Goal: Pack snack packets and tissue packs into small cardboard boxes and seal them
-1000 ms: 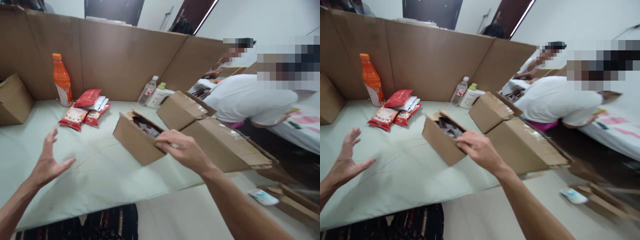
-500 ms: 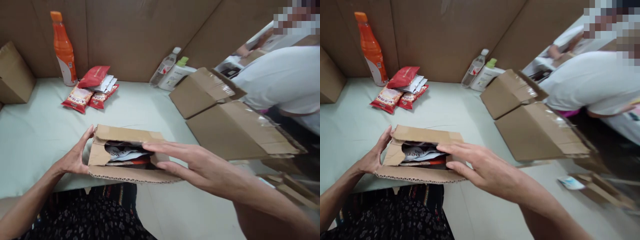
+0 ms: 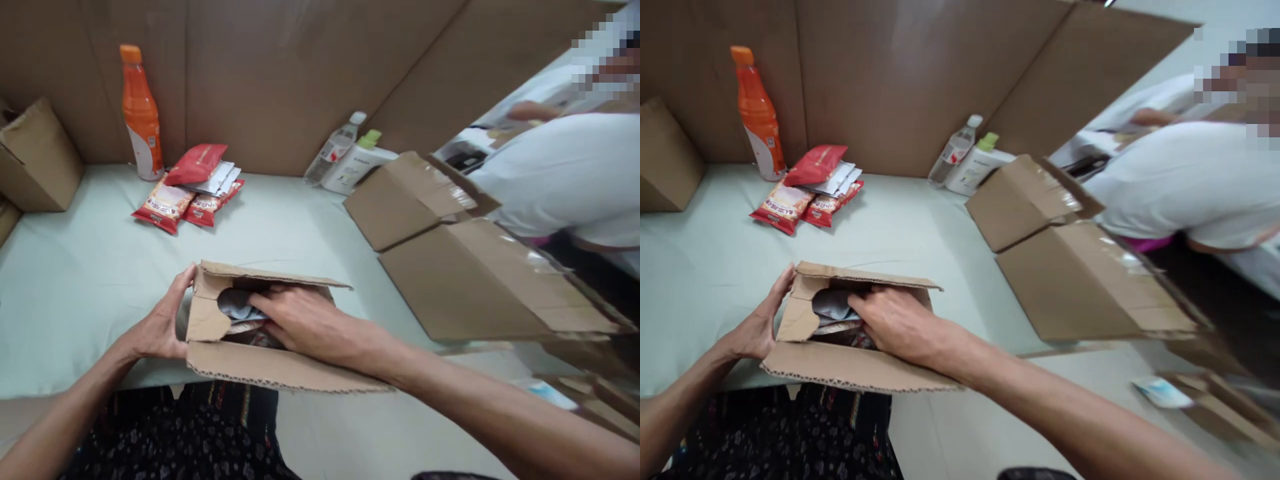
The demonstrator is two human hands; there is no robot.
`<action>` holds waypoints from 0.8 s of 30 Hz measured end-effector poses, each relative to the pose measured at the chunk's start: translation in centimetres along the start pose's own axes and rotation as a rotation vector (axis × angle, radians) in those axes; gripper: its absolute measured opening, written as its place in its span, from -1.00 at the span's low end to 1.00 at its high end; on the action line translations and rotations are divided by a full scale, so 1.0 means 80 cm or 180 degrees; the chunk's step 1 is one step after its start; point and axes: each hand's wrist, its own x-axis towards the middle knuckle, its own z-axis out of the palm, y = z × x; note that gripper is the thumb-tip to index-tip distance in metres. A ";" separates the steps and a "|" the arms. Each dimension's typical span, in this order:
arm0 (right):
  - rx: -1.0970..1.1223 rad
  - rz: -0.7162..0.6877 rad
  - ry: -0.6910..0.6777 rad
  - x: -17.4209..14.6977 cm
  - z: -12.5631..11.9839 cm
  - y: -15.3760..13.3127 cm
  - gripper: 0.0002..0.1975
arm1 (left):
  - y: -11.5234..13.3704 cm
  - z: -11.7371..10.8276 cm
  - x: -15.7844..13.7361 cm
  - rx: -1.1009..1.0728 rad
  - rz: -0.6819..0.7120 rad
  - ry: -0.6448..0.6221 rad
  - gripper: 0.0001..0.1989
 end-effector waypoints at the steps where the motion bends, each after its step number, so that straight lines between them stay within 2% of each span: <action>1: -0.0067 -0.0051 0.0068 0.000 0.003 0.000 -0.78 | -0.001 0.001 0.000 0.0017 0.0002 0.0015 0.35; 3: -0.0030 -0.0165 0.0336 -0.009 0.003 0.004 -0.75 | -0.003 0.002 0.001 0.0068 -0.0012 -0.0001 0.37; 6: 0.0617 -0.0086 0.1111 -0.034 -0.017 0.014 -0.71 | -0.003 0.000 0.000 0.0117 0.0013 -0.0045 0.36; 8: 0.1195 0.0407 0.1700 -0.047 -0.039 0.023 -0.80 | -0.001 -0.003 -0.004 0.0106 0.0059 -0.0063 0.34; 10: 0.1733 0.1178 0.2228 -0.045 -0.060 0.038 -0.81 | 0.002 -0.006 -0.010 0.0064 0.0035 -0.0024 0.34; 12: 0.2274 0.1765 0.2640 -0.019 -0.076 0.064 -0.75 | 0.005 -0.010 -0.021 0.0032 -0.0061 0.0055 0.33; 14: 0.2861 0.1864 0.2856 0.029 -0.084 0.097 -0.74 | 0.009 -0.020 -0.037 0.0045 -0.0162 0.0233 0.33; 16: 0.3374 0.1691 0.2830 0.091 -0.082 0.130 -0.74 | 0.016 -0.040 -0.059 0.0137 -0.0291 0.0471 0.32; 18: 0.3553 0.1720 0.2595 0.153 -0.069 0.155 -0.77 | 0.028 -0.073 -0.087 0.0374 -0.0484 0.0865 0.29; 19: 0.3616 0.1806 0.2410 0.180 -0.059 0.163 -0.76 | 0.035 -0.092 -0.101 0.0551 -0.0588 0.1154 0.26; 21: 0.3718 0.1975 0.1941 0.221 -0.034 0.170 -0.67 | 0.050 -0.133 -0.128 0.1023 -0.0726 0.1983 0.23; 24: 0.3787 0.2102 0.1494 0.252 0.002 0.167 -0.59 | 0.059 -0.188 -0.159 0.1767 -0.1046 0.3083 0.37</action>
